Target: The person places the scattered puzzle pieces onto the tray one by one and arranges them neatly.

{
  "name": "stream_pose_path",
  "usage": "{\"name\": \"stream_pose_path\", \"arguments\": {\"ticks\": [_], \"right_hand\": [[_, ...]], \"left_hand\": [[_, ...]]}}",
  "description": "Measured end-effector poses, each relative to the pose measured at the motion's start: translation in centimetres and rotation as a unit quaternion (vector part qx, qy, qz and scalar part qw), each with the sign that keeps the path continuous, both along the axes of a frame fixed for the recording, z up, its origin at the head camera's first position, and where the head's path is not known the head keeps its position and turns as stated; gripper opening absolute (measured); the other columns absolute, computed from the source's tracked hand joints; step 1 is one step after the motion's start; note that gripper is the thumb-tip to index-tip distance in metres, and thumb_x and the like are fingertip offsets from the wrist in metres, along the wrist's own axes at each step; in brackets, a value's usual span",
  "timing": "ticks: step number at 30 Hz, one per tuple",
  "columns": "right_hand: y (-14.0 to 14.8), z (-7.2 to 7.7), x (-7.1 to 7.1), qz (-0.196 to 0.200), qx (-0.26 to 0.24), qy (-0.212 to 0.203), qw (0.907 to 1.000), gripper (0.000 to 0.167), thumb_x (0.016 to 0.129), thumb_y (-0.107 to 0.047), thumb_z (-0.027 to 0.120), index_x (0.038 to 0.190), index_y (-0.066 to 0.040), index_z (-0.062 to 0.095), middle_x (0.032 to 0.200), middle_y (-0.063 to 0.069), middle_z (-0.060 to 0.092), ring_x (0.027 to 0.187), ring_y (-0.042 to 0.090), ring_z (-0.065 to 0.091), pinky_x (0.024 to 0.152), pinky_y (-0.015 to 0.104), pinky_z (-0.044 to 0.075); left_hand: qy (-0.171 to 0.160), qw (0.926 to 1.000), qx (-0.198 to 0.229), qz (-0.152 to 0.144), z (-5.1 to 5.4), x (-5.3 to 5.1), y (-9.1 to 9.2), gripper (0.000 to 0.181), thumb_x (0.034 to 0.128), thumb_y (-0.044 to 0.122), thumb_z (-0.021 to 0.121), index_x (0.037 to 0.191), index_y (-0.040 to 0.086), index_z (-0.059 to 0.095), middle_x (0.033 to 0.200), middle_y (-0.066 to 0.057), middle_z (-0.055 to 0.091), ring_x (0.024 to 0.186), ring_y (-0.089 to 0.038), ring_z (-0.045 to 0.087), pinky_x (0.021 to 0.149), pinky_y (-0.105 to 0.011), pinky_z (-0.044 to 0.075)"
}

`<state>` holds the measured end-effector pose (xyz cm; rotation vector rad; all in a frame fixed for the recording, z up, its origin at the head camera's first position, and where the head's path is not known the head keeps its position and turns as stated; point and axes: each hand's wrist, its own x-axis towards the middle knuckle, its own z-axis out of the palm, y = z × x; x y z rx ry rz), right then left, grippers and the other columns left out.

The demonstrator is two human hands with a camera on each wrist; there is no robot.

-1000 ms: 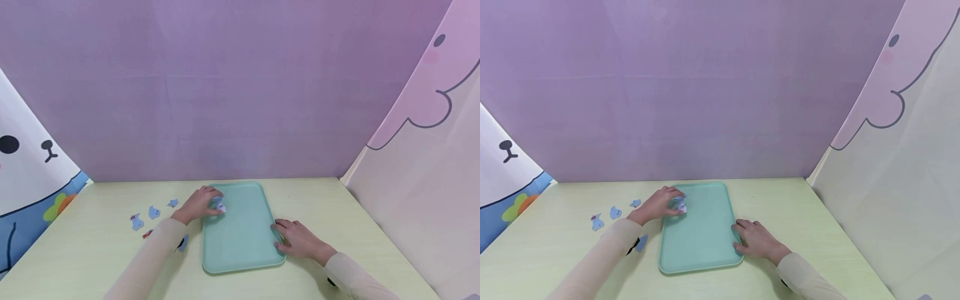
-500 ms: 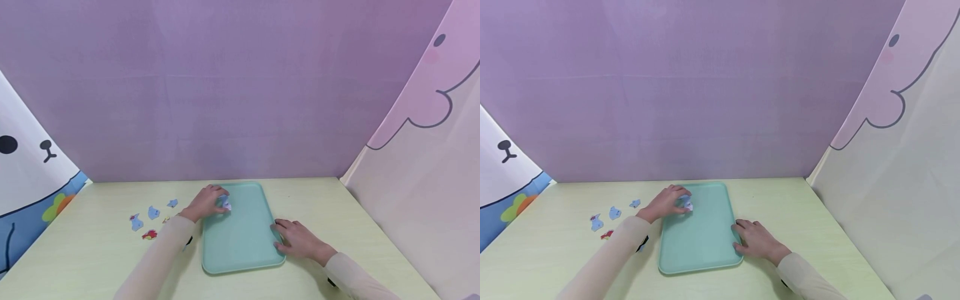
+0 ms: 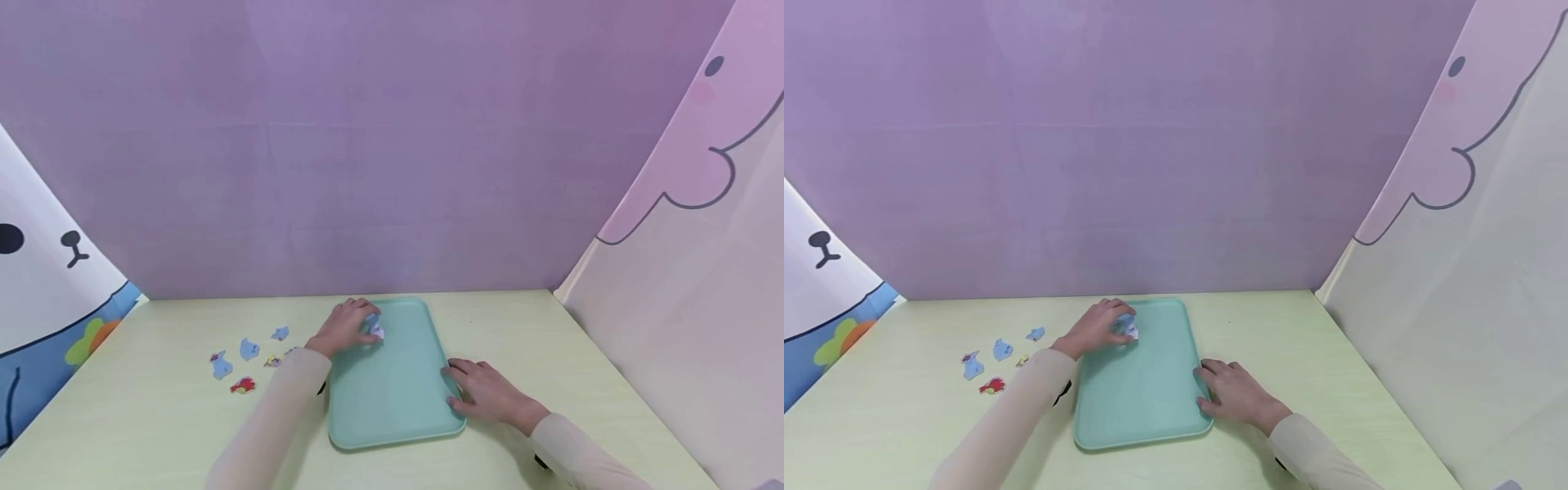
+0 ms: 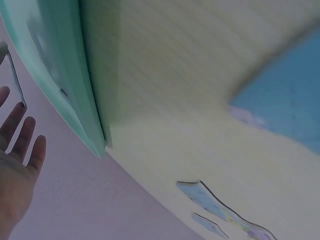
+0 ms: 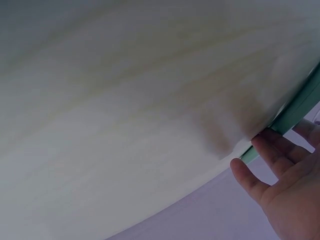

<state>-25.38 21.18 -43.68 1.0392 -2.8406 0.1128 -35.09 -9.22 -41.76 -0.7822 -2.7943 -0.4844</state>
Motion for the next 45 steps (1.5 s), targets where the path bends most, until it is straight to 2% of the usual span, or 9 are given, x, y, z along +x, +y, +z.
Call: {"name": "stream_pose_path", "arguments": {"ticks": [15, 25, 38, 45], "right_hand": [[0.0, 0.1, 0.0, -0.008, 0.0, -0.005, 1.0, 0.049, 0.087, -0.04, 0.054, 0.126, -0.01, 0.052, 0.13, 0.011, 0.05, 0.117, 0.026, 0.05, 0.091, 0.045, 0.043], [-0.1, 0.1, 0.1, -0.008, 0.004, -0.001, 1.0, 0.049, 0.087, -0.04, 0.054, 0.125, -0.009, 0.052, 0.129, 0.011, 0.051, 0.117, 0.026, 0.051, 0.091, 0.045, 0.043], [-0.1, 0.1, 0.1, 0.001, -0.001, 0.007, 1.0, 0.048, 0.086, -0.038, 0.056, 0.124, -0.009, 0.053, 0.127, 0.012, 0.052, 0.115, 0.026, 0.052, 0.088, 0.045, 0.044], [-0.1, 0.1, 0.1, 0.011, -0.008, 0.021, 0.9997, 0.047, 0.086, -0.037, 0.057, 0.122, -0.008, 0.054, 0.125, 0.012, 0.053, 0.112, 0.026, 0.054, 0.086, 0.045, 0.045]], "left_hand": [[-0.006, 0.9999, -0.004, 0.011, 0.0, -1.4, 0.9, 0.05, 0.0751, 0.039, 0.072, 0.119, 0.018, 0.058, 0.126, -0.002, 0.053, 0.118, -0.026, 0.045, 0.096, -0.045, 0.038], [-0.014, 0.9993, -0.009, 0.035, -0.7, -1.9, 0.8, 0.057, 0.0746, 0.039, 0.073, 0.124, 0.015, 0.054, 0.128, -0.005, 0.052, 0.119, -0.028, 0.045, 0.095, -0.047, 0.039], [-0.008, 0.9997, -0.003, 0.023, -1.0, -2.3, 1.1, 0.058, 0.0742, 0.039, 0.073, 0.123, 0.014, 0.054, 0.126, -0.005, 0.053, 0.118, -0.029, 0.046, 0.094, -0.047, 0.04], [-0.004, 0.9995, -0.011, 0.029, -1.1, -2.5, 1.5, 0.057, 0.0743, 0.039, 0.073, 0.123, 0.015, 0.055, 0.126, -0.004, 0.054, 0.118, -0.028, 0.046, 0.094, -0.048, 0.04]]}}
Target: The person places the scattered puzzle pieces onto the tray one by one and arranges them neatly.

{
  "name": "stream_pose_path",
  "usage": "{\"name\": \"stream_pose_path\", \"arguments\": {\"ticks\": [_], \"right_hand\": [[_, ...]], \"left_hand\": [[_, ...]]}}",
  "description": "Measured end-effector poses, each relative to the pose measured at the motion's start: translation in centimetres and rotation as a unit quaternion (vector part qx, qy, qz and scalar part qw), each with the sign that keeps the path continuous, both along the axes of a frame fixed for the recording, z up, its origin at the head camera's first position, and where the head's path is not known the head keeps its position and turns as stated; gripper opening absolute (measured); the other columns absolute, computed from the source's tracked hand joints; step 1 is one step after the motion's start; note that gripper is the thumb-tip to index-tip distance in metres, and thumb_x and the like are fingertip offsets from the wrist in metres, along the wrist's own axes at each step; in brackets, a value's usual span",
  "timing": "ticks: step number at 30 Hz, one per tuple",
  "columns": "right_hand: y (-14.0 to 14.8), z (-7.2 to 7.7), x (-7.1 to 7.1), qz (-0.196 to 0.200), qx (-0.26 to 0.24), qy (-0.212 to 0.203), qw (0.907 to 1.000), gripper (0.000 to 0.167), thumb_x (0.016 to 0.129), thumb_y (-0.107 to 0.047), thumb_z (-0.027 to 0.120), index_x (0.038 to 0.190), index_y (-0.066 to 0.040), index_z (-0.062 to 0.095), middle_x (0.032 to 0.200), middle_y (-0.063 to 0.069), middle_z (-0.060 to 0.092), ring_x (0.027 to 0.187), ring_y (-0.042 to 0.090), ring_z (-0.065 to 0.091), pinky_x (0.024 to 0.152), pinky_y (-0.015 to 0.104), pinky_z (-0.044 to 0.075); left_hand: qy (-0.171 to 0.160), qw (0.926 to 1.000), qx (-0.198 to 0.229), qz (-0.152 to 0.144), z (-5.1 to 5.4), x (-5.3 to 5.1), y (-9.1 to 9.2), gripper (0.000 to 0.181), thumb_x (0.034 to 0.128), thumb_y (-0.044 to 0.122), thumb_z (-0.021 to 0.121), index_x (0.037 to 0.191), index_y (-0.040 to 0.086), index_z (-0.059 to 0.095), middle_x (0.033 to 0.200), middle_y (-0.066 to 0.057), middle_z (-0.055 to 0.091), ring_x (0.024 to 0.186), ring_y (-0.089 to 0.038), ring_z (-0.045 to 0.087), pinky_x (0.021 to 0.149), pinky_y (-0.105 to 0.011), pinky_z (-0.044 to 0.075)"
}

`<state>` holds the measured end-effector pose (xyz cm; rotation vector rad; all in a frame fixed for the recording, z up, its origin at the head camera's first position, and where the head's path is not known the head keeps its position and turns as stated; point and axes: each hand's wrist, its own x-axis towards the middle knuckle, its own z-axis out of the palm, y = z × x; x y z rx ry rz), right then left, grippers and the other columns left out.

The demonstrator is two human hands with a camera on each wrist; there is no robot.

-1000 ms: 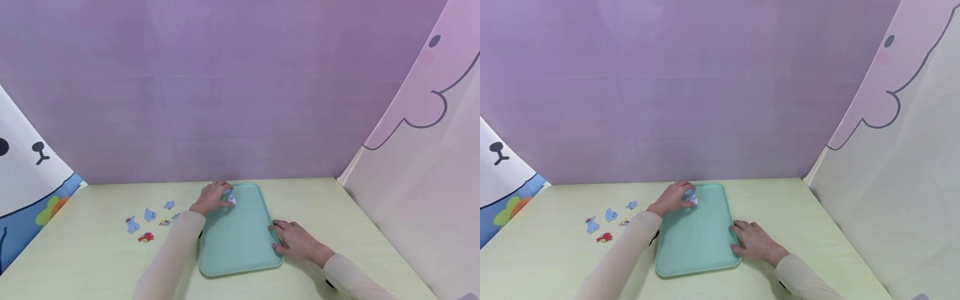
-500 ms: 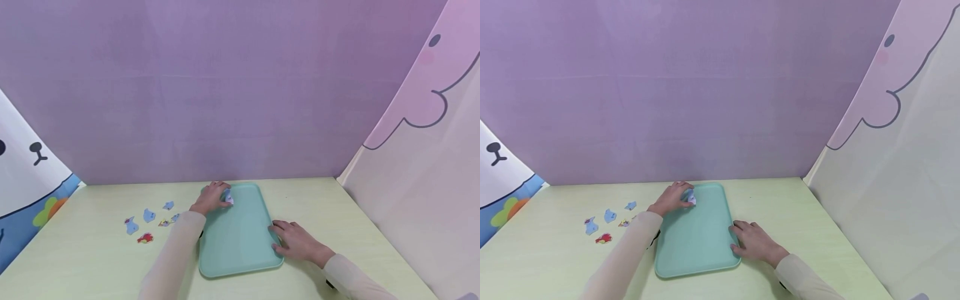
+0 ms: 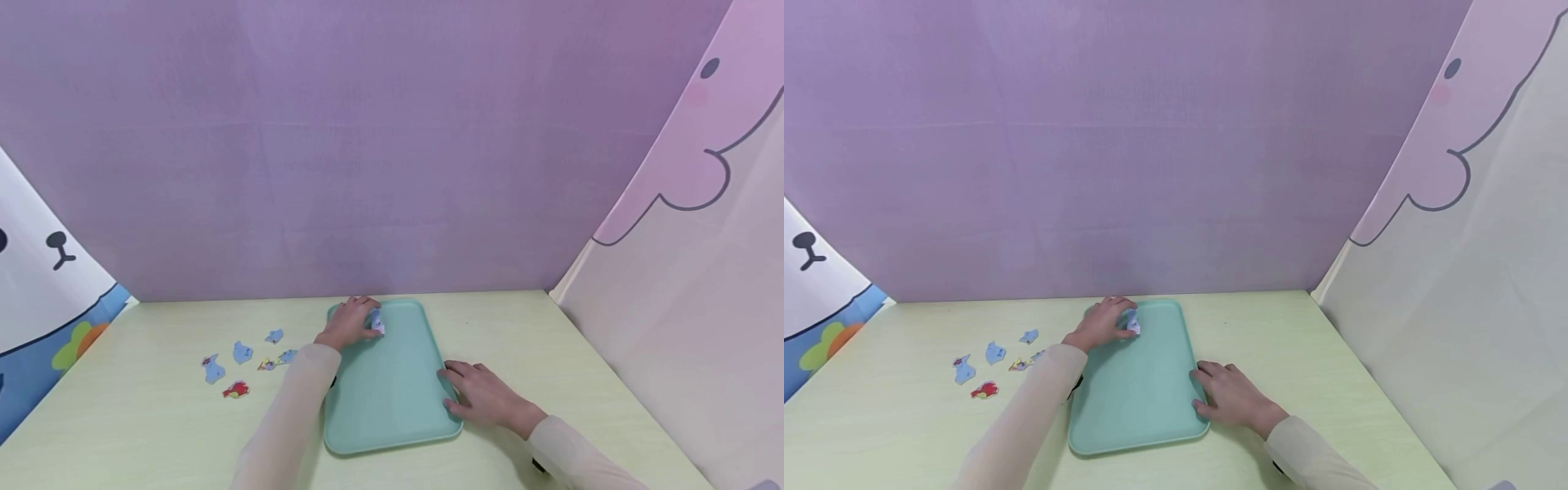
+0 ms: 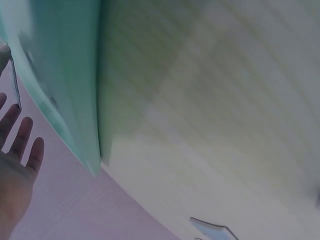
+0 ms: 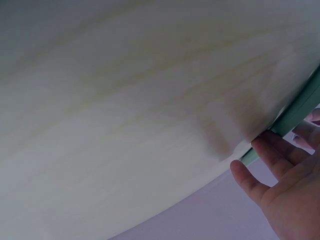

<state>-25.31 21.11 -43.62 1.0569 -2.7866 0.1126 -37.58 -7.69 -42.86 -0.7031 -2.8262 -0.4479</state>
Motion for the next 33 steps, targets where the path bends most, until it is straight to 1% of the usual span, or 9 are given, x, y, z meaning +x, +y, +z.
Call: {"name": "stream_pose_path", "arguments": {"ticks": [4, 10, 16, 20, 24, 25, 28, 30, 33], "right_hand": [[-0.04, -0.07, 0.01, -0.002, 0.005, -0.004, 1.0, 0.047, 0.086, -0.038, 0.056, 0.123, -0.01, 0.054, 0.126, 0.011, 0.053, 0.113, 0.026, 0.053, 0.086, 0.044, 0.045], [-0.03, -0.15, -0.11, -0.01, 0.015, -0.007, 0.9998, 0.048, 0.087, -0.04, 0.055, 0.125, -0.011, 0.053, 0.128, 0.011, 0.052, 0.115, 0.025, 0.052, 0.088, 0.044, 0.044], [0.02, -0.12, -0.11, -0.007, 0.015, 0.0, 0.9999, 0.047, 0.087, -0.039, 0.055, 0.124, -0.01, 0.053, 0.127, 0.011, 0.052, 0.114, 0.025, 0.053, 0.087, 0.044, 0.045], [0.0, -0.01, -0.05, -0.004, 0.014, -0.001, 0.9999, 0.046, 0.087, -0.038, 0.055, 0.123, -0.009, 0.054, 0.126, 0.012, 0.053, 0.113, 0.026, 0.053, 0.086, 0.044, 0.045], [0.0, 0.03, -0.05, -0.004, 0.015, -0.003, 0.9999, 0.047, 0.087, -0.038, 0.054, 0.123, -0.009, 0.053, 0.126, 0.012, 0.052, 0.114, 0.026, 0.053, 0.087, 0.044, 0.045], [0.01, 0.03, -0.05, -0.004, 0.015, -0.002, 0.9999, 0.047, 0.087, -0.038, 0.054, 0.123, -0.009, 0.053, 0.126, 0.012, 0.052, 0.114, 0.026, 0.053, 0.087, 0.044, 0.045], [0.02, 0.03, -0.07, -0.002, 0.014, 0.003, 0.9999, 0.047, 0.087, -0.039, 0.054, 0.123, -0.009, 0.053, 0.126, 0.012, 0.053, 0.114, 0.026, 0.053, 0.086, 0.044, 0.045], [0.03, 0.05, -0.05, 0.001, 0.012, 0.007, 0.9999, 0.047, 0.087, -0.038, 0.055, 0.123, -0.008, 0.054, 0.126, 0.012, 0.053, 0.113, 0.026, 0.053, 0.086, 0.044, 0.045], [0.03, 0.06, -0.05, 0.002, 0.01, 0.009, 0.9999, 0.046, 0.086, -0.038, 0.056, 0.122, -0.008, 0.054, 0.125, 0.013, 0.053, 0.112, 0.026, 0.054, 0.085, 0.044, 0.046]], "left_hand": [[-0.006, 0.9999, -0.006, 0.008, -0.11, -0.02, 0.19, 0.057, 0.0743, 0.038, 0.073, 0.123, 0.015, 0.055, 0.126, -0.004, 0.054, 0.118, -0.028, 0.046, 0.094, -0.048, 0.039], [-0.006, 0.9998, -0.012, 0.016, -0.22, -0.11, 0.32, 0.057, 0.0738, 0.037, 0.074, 0.123, 0.015, 0.055, 0.126, -0.004, 0.054, 0.117, -0.028, 0.046, 0.093, -0.048, 0.039], [-0.004, 0.9993, -0.031, 0.02, -0.31, -0.26, 0.35, 0.059, 0.0733, 0.037, 0.074, 0.124, 0.013, 0.054, 0.127, -0.005, 0.054, 0.114, -0.028, 0.048, 0.091, -0.048, 0.04], [-0.003, 0.9989, -0.037, 0.03, -0.47, -0.39, 0.39, 0.06, 0.074, 0.038, 0.073, 0.125, 0.014, 0.053, 0.128, -0.005, 0.054, 0.114, -0.027, 0.048, 0.092, -0.048, 0.04], [-0.01, 0.9988, -0.031, 0.036, -0.43, -0.29, 0.35, 0.06, 0.0764, 0.036, 0.072, 0.127, 0.012, 0.051, 0.13, -0.006, 0.052, 0.117, -0.028, 0.047, 0.094, -0.048, 0.039], [-0.003, 0.9988, -0.032, 0.036, -0.4, -0.22, 0.32, 0.059, 0.0762, 0.036, 0.072, 0.126, 0.012, 0.051, 0.129, -0.007, 0.053, 0.115, -0.028, 0.048, 0.092, -0.047, 0.04], [-0.006, 0.9991, -0.023, 0.034, -0.34, -0.11, 0.24, 0.059, 0.0779, 0.035, 0.071, 0.127, 0.01, 0.05, 0.129, -0.008, 0.052, 0.117, -0.029, 0.047, 0.094, -0.048, 0.039], [-0.007, 0.9992, -0.02, 0.034, -0.25, -0.1, 0.2, 0.059, 0.0774, 0.037, 0.071, 0.127, 0.011, 0.05, 0.129, -0.008, 0.052, 0.117, -0.029, 0.047, 0.093, -0.049, 0.039], [-0.02, 0.9989, -0.018, 0.037, -0.13, -0.15, 0.16, 0.062, 0.0772, 0.039, 0.07, 0.129, 0.012, 0.049, 0.131, -0.007, 0.051, 0.12, -0.029, 0.046, 0.095, -0.05, 0.038]]}}
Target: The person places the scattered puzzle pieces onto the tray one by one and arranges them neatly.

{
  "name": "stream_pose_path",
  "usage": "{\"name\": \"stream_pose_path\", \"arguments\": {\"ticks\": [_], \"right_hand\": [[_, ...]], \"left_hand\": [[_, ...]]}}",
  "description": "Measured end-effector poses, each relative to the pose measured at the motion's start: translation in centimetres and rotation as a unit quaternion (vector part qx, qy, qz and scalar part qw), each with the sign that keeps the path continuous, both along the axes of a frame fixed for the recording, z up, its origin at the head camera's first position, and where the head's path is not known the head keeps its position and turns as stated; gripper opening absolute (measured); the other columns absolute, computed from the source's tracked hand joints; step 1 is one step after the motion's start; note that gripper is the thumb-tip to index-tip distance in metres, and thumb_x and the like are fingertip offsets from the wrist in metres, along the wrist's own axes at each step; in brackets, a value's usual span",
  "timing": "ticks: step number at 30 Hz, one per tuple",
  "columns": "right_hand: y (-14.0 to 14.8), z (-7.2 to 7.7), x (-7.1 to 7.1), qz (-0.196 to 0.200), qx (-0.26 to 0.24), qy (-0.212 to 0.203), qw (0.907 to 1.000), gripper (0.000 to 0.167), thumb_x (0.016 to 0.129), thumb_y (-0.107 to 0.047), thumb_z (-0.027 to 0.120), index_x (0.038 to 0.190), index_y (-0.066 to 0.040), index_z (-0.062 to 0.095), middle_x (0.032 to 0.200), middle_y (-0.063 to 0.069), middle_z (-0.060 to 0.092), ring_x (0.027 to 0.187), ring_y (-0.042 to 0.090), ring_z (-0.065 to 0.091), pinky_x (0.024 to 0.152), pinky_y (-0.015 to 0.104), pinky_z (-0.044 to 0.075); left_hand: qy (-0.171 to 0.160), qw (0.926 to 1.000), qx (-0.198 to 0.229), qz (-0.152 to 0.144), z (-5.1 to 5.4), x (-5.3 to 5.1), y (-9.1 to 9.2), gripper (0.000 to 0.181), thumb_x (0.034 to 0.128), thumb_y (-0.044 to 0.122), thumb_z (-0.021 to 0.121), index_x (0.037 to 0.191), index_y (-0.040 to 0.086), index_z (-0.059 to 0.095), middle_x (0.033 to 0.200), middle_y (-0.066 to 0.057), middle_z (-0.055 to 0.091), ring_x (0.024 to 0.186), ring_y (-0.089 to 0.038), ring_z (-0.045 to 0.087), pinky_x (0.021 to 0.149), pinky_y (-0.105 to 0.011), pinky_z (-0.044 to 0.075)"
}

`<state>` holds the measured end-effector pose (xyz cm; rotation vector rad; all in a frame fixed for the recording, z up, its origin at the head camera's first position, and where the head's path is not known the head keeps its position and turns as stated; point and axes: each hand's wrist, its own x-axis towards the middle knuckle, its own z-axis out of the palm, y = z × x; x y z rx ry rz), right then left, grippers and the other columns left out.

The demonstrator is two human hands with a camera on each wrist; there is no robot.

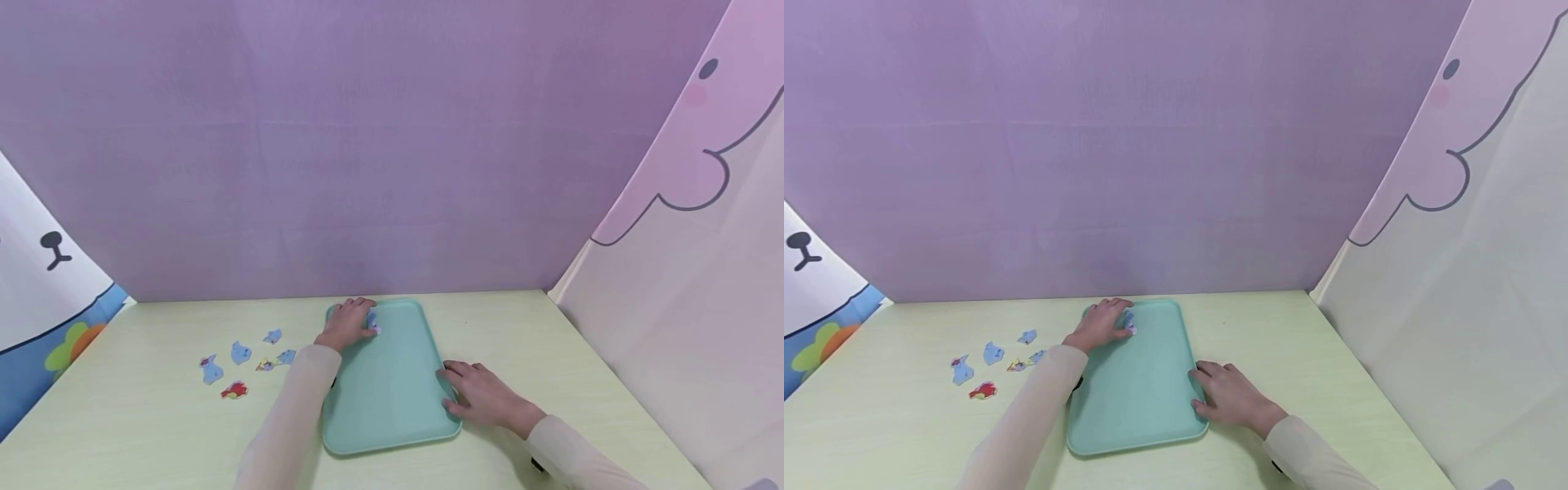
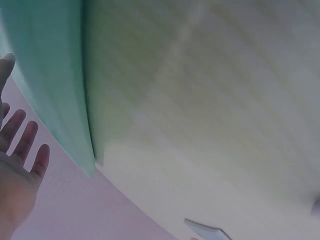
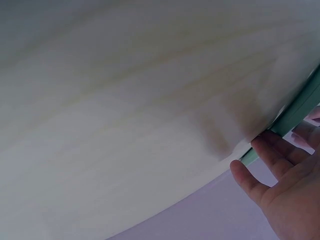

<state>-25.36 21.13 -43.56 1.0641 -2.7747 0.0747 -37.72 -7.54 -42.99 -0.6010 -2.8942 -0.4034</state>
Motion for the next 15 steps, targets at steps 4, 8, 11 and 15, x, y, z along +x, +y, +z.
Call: {"name": "stream_pose_path", "arguments": {"ticks": [4, 8, 11, 15], "right_hand": [[-0.1, -0.1, 0.0, -0.004, 0.002, -0.006, 1.0, 0.047, 0.086, -0.038, 0.056, 0.123, -0.009, 0.054, 0.126, 0.012, 0.053, 0.113, 0.026, 0.053, 0.086, 0.044, 0.045], [-0.1, -0.1, -0.1, -0.011, 0.005, -0.016, 0.9998, 0.048, 0.086, -0.038, 0.056, 0.124, -0.009, 0.053, 0.127, 0.011, 0.052, 0.115, 0.026, 0.052, 0.088, 0.045, 0.044], [-0.1, -0.2, -0.1, -0.009, 0.003, -0.015, 0.9998, 0.048, 0.086, -0.038, 0.056, 0.124, -0.009, 0.053, 0.127, 0.011, 0.052, 0.115, 0.025, 0.052, 0.088, 0.045, 0.044], [0.0, -0.2, -0.1, -0.001, -0.004, -0.007, 1.0, 0.047, 0.086, -0.037, 0.057, 0.123, -0.008, 0.054, 0.126, 0.013, 0.053, 0.113, 0.027, 0.053, 0.087, 0.045, 0.045]], "left_hand": [[-0.002, 1.0, -0.006, -0.002, 0.1, 0.1, -0.3, 0.062, 0.0766, 0.039, 0.071, 0.129, 0.013, 0.05, 0.131, -0.007, 0.051, 0.119, -0.029, 0.046, 0.094, -0.05, 0.039], [-0.001, 0.9998, -0.014, -0.01, 0.0, 0.2, -0.7, 0.061, 0.0766, 0.038, 0.071, 0.128, 0.013, 0.05, 0.129, -0.007, 0.053, 0.117, -0.03, 0.048, 0.094, -0.05, 0.039], [0.002, 0.9996, -0.023, -0.017, 0.0, 0.3, -1.1, 0.061, 0.0759, 0.038, 0.072, 0.128, 0.013, 0.05, 0.126, -0.007, 0.055, 0.115, -0.029, 0.049, 0.093, -0.049, 0.039], [0.0, 0.9995, -0.016, -0.027, 0.2, 0.7, -1.7, 0.061, 0.0747, 0.036, 0.073, 0.126, 0.013, 0.051, 0.124, -0.007, 0.056, 0.114, -0.03, 0.049, 0.095, -0.048, 0.038]]}}
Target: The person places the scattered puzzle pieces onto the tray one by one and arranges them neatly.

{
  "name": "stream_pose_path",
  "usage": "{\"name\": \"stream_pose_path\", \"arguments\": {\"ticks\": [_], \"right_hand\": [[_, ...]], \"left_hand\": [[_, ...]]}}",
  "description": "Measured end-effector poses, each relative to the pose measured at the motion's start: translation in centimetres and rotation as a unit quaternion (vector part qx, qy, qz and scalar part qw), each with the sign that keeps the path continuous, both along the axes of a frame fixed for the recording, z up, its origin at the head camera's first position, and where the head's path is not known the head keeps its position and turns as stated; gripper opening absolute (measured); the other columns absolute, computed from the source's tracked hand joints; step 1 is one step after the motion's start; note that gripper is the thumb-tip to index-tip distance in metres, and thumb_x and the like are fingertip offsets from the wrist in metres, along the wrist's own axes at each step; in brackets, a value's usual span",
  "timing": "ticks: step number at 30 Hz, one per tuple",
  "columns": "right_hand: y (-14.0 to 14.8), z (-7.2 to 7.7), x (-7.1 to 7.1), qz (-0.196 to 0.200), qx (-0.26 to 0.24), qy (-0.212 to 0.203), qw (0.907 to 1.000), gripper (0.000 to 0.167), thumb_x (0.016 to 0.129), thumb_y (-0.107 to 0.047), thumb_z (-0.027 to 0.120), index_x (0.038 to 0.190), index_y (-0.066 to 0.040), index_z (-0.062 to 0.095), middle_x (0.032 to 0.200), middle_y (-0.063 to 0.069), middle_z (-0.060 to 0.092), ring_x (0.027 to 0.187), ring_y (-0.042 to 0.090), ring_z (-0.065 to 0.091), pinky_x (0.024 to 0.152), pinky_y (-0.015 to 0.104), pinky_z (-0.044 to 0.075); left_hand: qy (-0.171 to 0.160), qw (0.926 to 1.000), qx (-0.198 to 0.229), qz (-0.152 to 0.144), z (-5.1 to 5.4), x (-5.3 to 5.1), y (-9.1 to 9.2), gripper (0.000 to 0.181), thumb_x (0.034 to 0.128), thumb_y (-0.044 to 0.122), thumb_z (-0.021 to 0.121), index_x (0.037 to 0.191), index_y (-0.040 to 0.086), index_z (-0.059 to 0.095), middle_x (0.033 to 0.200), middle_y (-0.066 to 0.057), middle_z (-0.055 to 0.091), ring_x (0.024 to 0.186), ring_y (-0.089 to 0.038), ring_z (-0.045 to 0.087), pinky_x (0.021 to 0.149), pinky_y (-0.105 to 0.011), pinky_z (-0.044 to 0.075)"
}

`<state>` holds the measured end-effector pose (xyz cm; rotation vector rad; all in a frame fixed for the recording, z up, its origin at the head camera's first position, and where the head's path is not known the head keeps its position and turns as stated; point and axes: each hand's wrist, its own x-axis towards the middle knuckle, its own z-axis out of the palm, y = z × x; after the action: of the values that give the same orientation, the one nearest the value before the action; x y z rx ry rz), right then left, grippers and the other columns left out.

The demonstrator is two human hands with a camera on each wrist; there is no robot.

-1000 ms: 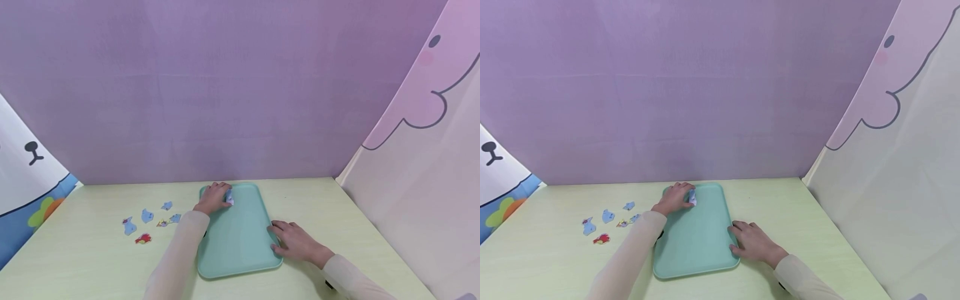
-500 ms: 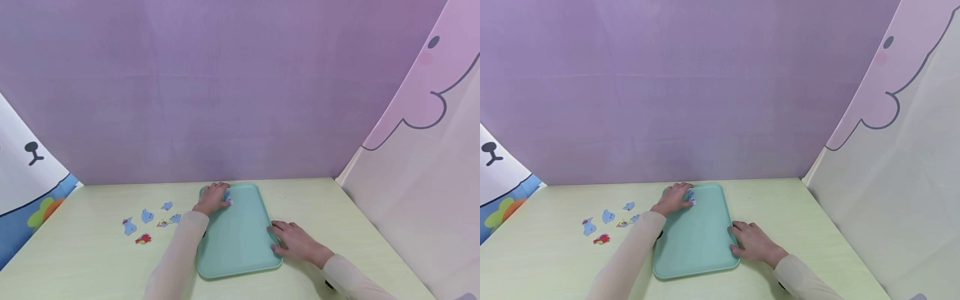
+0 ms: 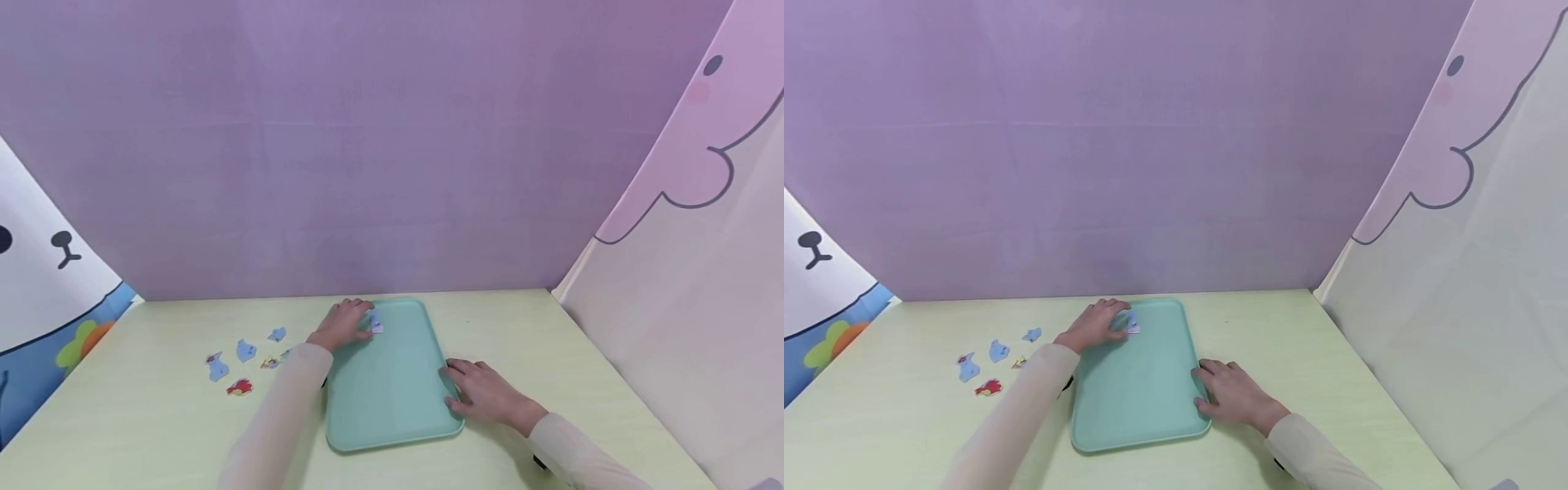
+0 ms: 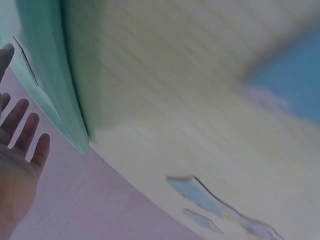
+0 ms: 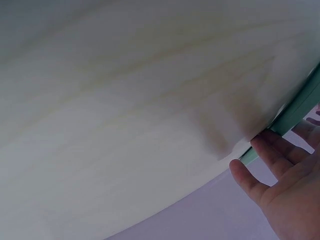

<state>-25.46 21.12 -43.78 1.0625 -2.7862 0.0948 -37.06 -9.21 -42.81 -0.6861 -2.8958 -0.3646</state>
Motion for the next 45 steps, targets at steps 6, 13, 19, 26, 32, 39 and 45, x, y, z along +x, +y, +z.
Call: {"name": "stream_pose_path", "arguments": {"ticks": [6, 13, 19, 26, 32, 39, 45], "right_hand": [[0.1, -0.1, 0.1, -0.003, 0.009, -0.006, 0.9999, 0.047, 0.086, -0.037, 0.056, 0.123, -0.008, 0.054, 0.126, 0.013, 0.053, 0.114, 0.027, 0.053, 0.086, 0.045, 0.045], [0.2, -0.2, 0.1, -0.005, 0.013, -0.003, 0.9999, 0.047, 0.086, -0.038, 0.056, 0.123, -0.008, 0.054, 0.126, 0.013, 0.053, 0.113, 0.027, 0.053, 0.086, 0.045, 0.045], [0.3, -0.3, 0.0, -0.005, 0.006, 0.0, 1.0, 0.048, 0.086, -0.038, 0.057, 0.123, -0.008, 0.053, 0.126, 0.013, 0.053, 0.113, 0.027, 0.053, 0.087, 0.045, 0.045], [0.2, -0.2, 0.1, -0.013, 0.006, -0.015, 0.9998, 0.048, 0.086, -0.038, 0.055, 0.125, -0.009, 0.052, 0.128, 0.012, 0.052, 0.115, 0.027, 0.052, 0.089, 0.045, 0.044], [0.1, -0.1, 0.1, -0.012, 0.002, -0.016, 0.9998, 0.048, 0.086, -0.038, 0.055, 0.124, -0.009, 0.053, 0.128, 0.012, 0.051, 0.115, 0.027, 0.052, 0.089, 0.045, 0.044], [-0.1, 0.1, 0.3, -0.007, 0.002, -0.014, 0.9999, 0.047, 0.086, -0.036, 0.056, 0.123, -0.008, 0.053, 0.127, 0.014, 0.052, 0.114, 0.028, 0.052, 0.088, 0.046, 0.044], [0.0, 0.0, 0.1, -0.006, -0.002, -0.006, 1.0, 0.048, 0.085, -0.037, 0.057, 0.123, -0.008, 0.053, 0.126, 0.013, 0.053, 0.114, 0.028, 0.053, 0.088, 0.046, 0.044]], "left_hand": [[-0.012, 0.9996, -0.005, -0.024, -0.2, 0.7, -0.8, 0.057, 0.077, 0.035, 0.071, 0.127, 0.015, 0.051, 0.129, -0.005, 0.052, 0.121, -0.028, 0.045, 0.101, -0.046, 0.033], [-0.015, 0.9993, 0.002, -0.035, 0.0, 1.9, -1.7, 0.056, 0.0763, 0.034, 0.072, 0.125, 0.016, 0.052, 0.129, -0.005, 0.052, 0.123, -0.029, 0.043, 0.101, -0.048, 0.033], [-0.01, 0.9988, -0.006, -0.048, 0.4, 3.1, -2.4, 0.053, 0.0764, 0.033, 0.072, 0.123, 0.016, 0.054, 0.125, -0.004, 0.055, 0.118, -0.027, 0.046, 0.096, -0.049, 0.037], [-0.001, 0.9975, -0.014, -0.069, 0.6, 4.6, -3.5, 0.051, 0.0761, 0.033, 0.072, 0.12, 0.014, 0.056, 0.122, -0.005, 0.057, 0.115, -0.027, 0.048, 0.093, -0.051, 0.04], [0.045, 0.994, -0.031, -0.095, 0.5, 6.1, -4.7, 0.047, 0.0755, 0.033, 0.072, 0.115, 0.012, 0.058, 0.116, -0.008, 0.059, 0.108, -0.029, 0.052, 0.083, -0.047, 0.044], [0.063, 0.9933, -0.038, -0.089, 0.6, 7.8, -5.9, 0.048, 0.0753, 0.035, 0.072, 0.115, 0.013, 0.059, 0.113, -0.004, 0.06, 0.103, -0.025, 0.054, 0.081, -0.042, 0.046], [0.07, 0.9932, -0.037, -0.085, 0.8, 8.9, -7.3, 0.046, 0.076, 0.036, 0.071, 0.115, 0.014, 0.059, 0.112, -0.002, 0.061, 0.102, -0.023, 0.054, 0.082, -0.04, 0.046]]}}
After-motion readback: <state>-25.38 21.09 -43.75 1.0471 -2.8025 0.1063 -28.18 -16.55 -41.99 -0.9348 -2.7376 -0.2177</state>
